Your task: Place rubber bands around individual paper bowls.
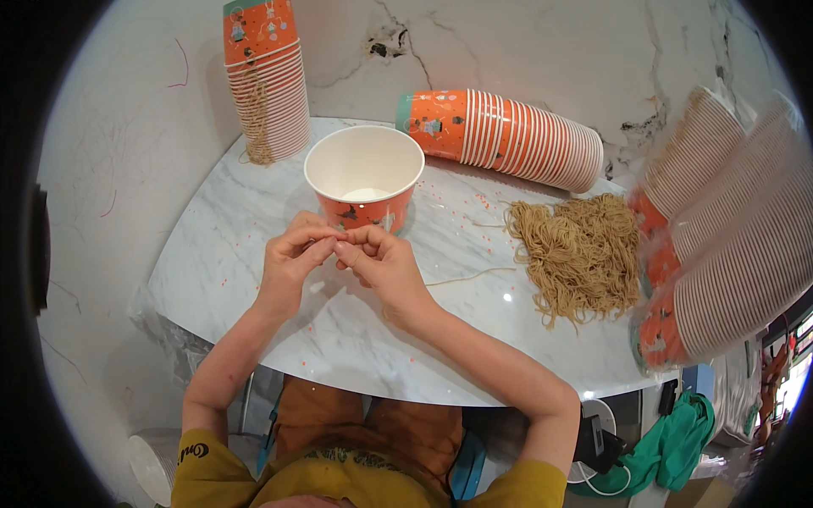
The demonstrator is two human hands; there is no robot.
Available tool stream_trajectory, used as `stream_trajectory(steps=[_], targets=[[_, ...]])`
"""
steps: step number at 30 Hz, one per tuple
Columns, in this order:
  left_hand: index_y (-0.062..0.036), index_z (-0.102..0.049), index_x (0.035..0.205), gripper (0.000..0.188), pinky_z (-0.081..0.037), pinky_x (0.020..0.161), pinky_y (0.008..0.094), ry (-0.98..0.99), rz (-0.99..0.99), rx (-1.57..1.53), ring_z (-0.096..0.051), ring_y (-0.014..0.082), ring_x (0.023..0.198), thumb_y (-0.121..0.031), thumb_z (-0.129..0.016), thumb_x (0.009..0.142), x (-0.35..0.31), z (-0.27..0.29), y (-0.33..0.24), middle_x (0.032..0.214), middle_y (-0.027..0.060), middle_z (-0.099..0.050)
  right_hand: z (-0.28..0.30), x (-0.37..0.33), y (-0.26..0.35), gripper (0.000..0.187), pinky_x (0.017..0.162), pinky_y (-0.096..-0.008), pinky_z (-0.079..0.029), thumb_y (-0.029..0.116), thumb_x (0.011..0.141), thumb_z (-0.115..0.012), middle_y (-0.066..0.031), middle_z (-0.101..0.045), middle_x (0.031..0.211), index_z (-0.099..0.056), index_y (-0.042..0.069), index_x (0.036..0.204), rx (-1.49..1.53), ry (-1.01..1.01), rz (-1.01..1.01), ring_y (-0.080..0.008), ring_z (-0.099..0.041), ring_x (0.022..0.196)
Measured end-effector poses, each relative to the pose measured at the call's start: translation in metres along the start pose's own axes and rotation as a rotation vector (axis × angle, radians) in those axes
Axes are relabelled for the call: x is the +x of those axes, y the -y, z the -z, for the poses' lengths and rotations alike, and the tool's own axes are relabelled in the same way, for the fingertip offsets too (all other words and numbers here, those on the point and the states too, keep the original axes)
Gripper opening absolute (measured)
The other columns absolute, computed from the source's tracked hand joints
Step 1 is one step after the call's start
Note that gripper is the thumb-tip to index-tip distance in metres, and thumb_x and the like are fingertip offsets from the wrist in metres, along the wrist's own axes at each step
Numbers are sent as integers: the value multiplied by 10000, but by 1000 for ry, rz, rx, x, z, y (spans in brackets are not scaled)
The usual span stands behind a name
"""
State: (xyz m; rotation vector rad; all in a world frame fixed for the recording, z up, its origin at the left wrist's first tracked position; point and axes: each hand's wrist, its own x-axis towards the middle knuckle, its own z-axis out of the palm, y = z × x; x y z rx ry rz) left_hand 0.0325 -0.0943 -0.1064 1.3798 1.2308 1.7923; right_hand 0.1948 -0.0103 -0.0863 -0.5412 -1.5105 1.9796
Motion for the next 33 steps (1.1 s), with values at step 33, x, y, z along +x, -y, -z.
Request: stream_trajectory(steps=[33], targets=[[-25,-723,1024,200,-510,744,388,149,-554,962,-638,270,894,1,-691,828,48,-21,-43,921,80,-656,27,16,-4,109,467,-223,-478,113,983,-623,-1,-619,770,-557,38,938,-314,-302,284,-58,-597,636]])
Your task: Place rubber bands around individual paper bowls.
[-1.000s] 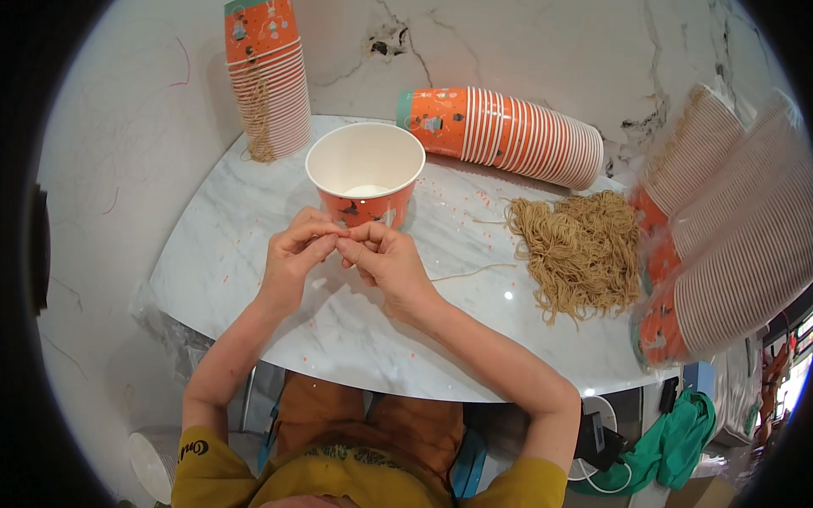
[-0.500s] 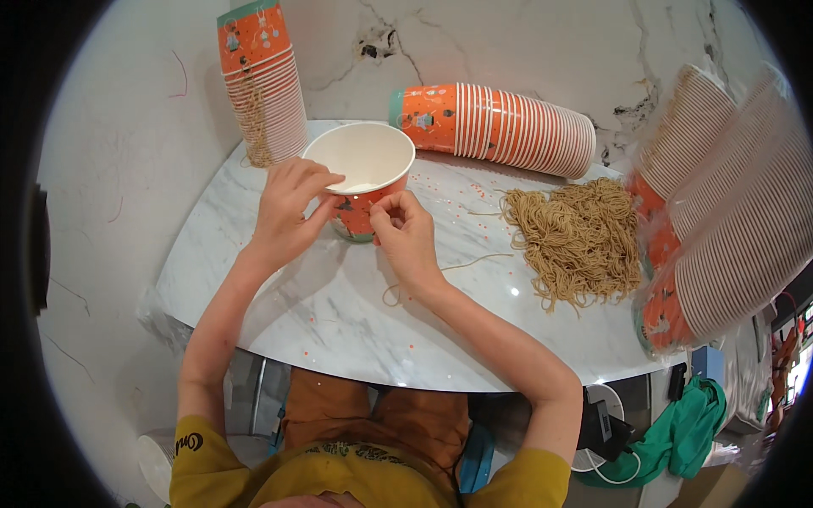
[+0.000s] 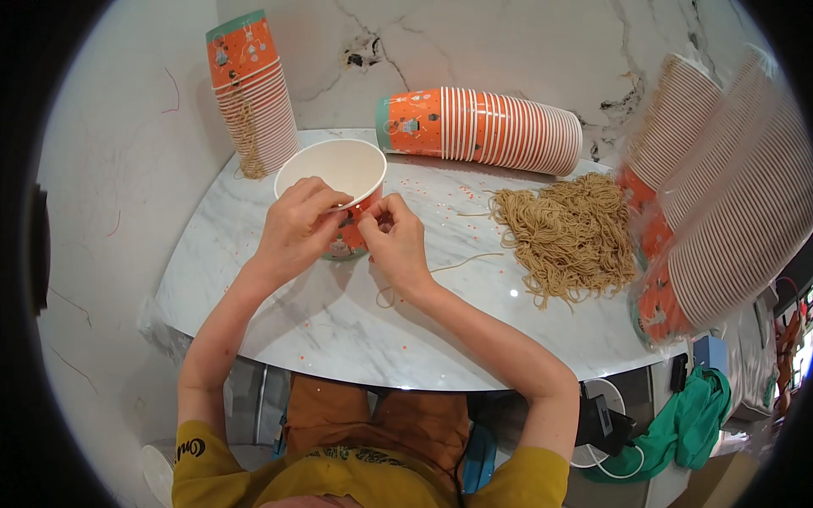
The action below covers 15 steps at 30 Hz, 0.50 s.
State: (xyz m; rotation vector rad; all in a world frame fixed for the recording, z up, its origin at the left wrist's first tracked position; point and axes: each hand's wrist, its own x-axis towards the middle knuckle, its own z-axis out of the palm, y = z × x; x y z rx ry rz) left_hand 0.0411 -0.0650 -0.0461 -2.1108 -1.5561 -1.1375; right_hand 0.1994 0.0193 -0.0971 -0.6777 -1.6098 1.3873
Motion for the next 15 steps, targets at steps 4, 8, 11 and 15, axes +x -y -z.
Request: stream_trajectory(steps=[4,8,11,15], targets=[[-17,-722,1027,201,-528,727,384,11,1,-5,-646,268,884,6,-686,830,-2,0,1,920,86,-657,0,-1,3,113,468,-221,-477,117,990,-620,-5,-621,778,-557,39,939,17,13,-21,-59,-598,631],[-14,-721,1031,208,-531,725,380,22,10,-15,-648,266,890,8,-686,827,-2,0,1,918,87,-657,-1,-1,2,124,468,-221,-475,127,997,-622,-5,-621,777,-558,36,940,10,24,2,-59,-594,632],[-8,-718,1027,189,-536,705,382,22,-3,-25,-651,271,880,4,-691,840,-1,0,2,921,96,-657,-3,-1,2,129,467,-222,-471,133,997,-625,-5,-620,772,-567,30,944,7,20,4,-59,-587,626],[-12,-726,1027,153,-519,686,371,79,105,-172,-641,237,779,-92,-666,910,4,1,12,867,96,-685,-1,-1,7,129,469,-229,-464,137,993,-631,-5,-617,760,-595,21,950,17,32,-23,-59,-572,606]])
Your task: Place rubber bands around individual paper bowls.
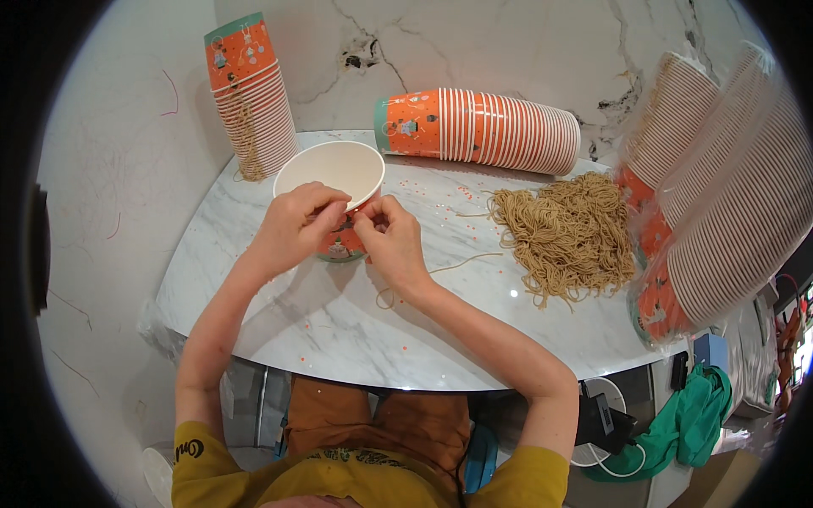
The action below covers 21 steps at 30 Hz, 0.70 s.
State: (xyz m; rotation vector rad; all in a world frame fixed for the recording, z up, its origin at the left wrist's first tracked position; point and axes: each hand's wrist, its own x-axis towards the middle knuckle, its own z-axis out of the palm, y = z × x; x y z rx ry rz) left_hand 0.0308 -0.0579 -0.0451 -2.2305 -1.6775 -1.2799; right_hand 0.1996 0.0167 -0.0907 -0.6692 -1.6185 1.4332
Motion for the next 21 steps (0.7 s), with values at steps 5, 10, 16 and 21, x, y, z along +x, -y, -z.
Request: stream_trajectory(steps=[5,10,16,21], targets=[[16,-737,1097,214,-512,682,280,362,316,-126,-598,92,731,-119,-647,958,35,24,3,835,64,-710,1,-1,8,150,454,-240,-440,138,984,-660,-15,-609,717,-614,7,927,131,37,-69,-64,-544,550],[-22,-778,1008,218,-497,731,293,566,310,-419,-597,104,776,-192,-701,896,51,29,20,815,23,-708,0,1,16,176,441,-243,-427,145,974,-692,-21,-601,693,-627,-3,903,172,31,-142,-72,-528,518],[-6,-755,988,180,-483,775,279,695,248,-296,-573,79,800,-158,-719,900,64,30,23,818,0,-686,5,3,17,151,469,-250,-443,152,944,-726,-14,-610,700,-660,18,924,221,43,-233,-77,-534,533],[-4,-705,922,163,-454,748,280,725,252,-297,-533,80,782,-167,-695,911,65,27,26,786,-10,-635,5,4,17,152,489,-246,-462,166,938,-737,-11,-625,720,-668,35,906,229,67,-238,-72,-543,547]])
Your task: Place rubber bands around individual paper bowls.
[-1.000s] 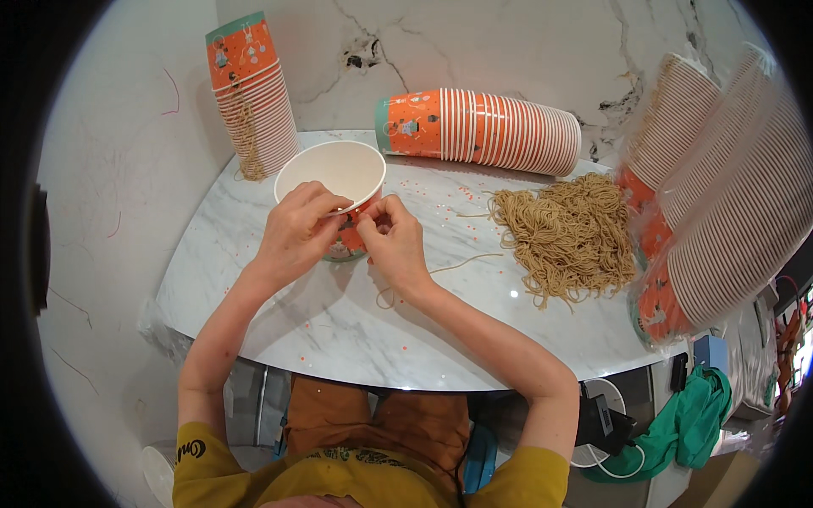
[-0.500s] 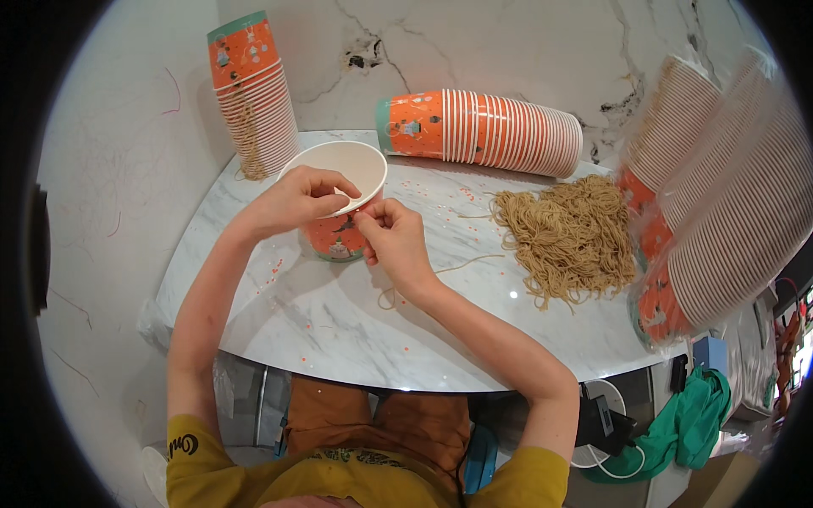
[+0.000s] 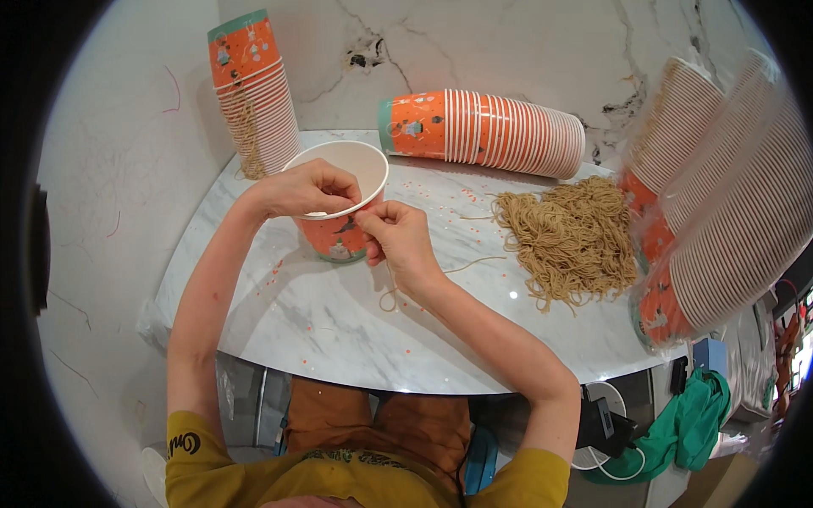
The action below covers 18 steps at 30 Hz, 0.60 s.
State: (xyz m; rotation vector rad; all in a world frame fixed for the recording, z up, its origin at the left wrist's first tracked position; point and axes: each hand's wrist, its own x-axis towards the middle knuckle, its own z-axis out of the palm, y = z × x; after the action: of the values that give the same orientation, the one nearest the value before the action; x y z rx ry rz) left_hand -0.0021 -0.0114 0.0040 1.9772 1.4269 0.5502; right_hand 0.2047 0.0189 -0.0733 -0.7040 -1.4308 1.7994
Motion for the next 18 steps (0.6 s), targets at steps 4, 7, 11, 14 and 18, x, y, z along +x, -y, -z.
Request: stream_trajectory(steps=[4,7,11,14,18], targets=[[-14,-663,906,149,-440,734,278,38,-27,-29,-505,84,772,-161,-660,924,4,-1,7,789,-21,-599,6,5,-5,157,512,-256,-485,191,966,-700,-36,-663,746,-669,41,931,24,18,-8,-87,-569,553],[-5,-654,896,158,-454,715,294,-101,-54,-27,-529,114,758,-161,-628,906,0,-2,13,787,16,-617,10,8,-5,173,549,-276,-527,199,1007,-624,-86,-711,806,-665,32,1018,160,89,-104,-114,-626,585],[3,-639,901,148,-457,689,300,-304,-59,46,-526,128,734,-143,-617,898,-11,2,17,785,35,-615,19,11,-11,240,570,-290,-581,200,1019,-583,-137,-717,853,-610,-18,1114,110,170,-327,-164,-683,615],[11,-632,914,145,-458,652,307,-425,-8,73,-523,136,693,-132,-621,893,-25,0,7,770,55,-614,21,12,-14,240,596,-277,-596,175,1021,-588,-139,-729,883,-621,-15,1164,0,296,-402,-160,-706,658],[12,-632,916,114,-447,611,299,-575,-68,76,-517,127,658,-101,-626,897,-49,-19,-7,748,61,-603,10,6,-7,255,591,-260,-595,222,1015,-658,-100,-732,946,-667,13,1161,4,349,-260,-129,-704,712]])
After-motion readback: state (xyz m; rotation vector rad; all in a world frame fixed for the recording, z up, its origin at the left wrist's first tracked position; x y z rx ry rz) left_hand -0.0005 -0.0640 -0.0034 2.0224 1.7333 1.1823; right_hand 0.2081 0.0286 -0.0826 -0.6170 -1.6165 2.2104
